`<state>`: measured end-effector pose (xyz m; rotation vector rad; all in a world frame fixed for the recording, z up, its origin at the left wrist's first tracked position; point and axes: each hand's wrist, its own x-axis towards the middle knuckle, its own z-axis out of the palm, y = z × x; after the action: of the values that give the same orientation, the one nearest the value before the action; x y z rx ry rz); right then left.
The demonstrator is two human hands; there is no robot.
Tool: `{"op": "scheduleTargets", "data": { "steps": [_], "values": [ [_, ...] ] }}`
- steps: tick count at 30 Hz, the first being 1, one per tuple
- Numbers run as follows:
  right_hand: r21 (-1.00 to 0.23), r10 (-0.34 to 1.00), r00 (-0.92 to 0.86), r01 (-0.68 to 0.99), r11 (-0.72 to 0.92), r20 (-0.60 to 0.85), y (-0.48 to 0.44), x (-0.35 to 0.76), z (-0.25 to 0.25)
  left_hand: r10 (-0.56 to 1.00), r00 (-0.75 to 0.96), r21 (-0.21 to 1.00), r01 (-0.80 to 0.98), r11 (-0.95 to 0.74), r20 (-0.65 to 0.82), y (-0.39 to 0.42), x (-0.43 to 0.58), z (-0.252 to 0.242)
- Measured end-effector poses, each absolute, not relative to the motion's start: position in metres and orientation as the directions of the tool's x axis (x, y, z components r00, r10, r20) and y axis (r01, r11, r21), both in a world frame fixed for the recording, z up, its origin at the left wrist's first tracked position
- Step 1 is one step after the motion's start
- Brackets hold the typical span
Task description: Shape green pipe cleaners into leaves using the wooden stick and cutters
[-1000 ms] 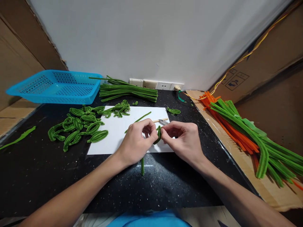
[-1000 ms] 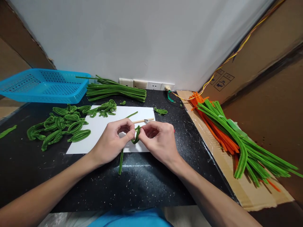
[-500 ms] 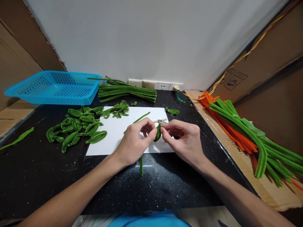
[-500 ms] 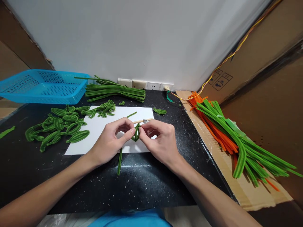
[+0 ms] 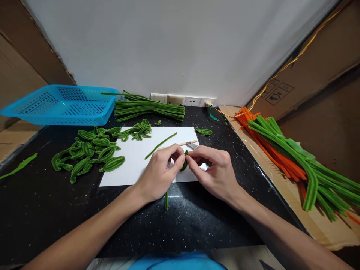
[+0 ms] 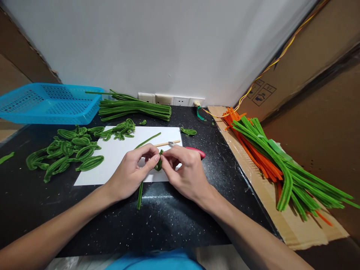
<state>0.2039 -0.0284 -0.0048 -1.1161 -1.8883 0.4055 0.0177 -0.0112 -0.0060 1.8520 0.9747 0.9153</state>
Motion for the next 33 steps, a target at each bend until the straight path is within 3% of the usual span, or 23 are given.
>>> {"op": "scheduleTargets", "data": {
  "steps": [12, 23, 33],
  "values": [
    [-0.609, 0.813, -0.236, 0.561, 0.561, 0.532, -0.025, 0.209, 0.001, 0.869, 0.464, 0.958, 0.129, -0.256, 0.17, -0.001, 0.014, -0.007],
    [-0.553, 0.771, -0.27, 0.565, 0.612, 0.577, -0.029, 0.209, -0.004, 0.847, 0.489, 0.91, 0.222, -0.35, 0.207, -0.005, 0.017, -0.007],
    [-0.471, 0.712, -0.322, 0.571, 0.672, 0.624, -0.03, 0.21, -0.001, 0.861, 0.472, 0.955, 0.115, -0.275, 0.191, -0.004, 0.015, -0.006]
  ]
}}
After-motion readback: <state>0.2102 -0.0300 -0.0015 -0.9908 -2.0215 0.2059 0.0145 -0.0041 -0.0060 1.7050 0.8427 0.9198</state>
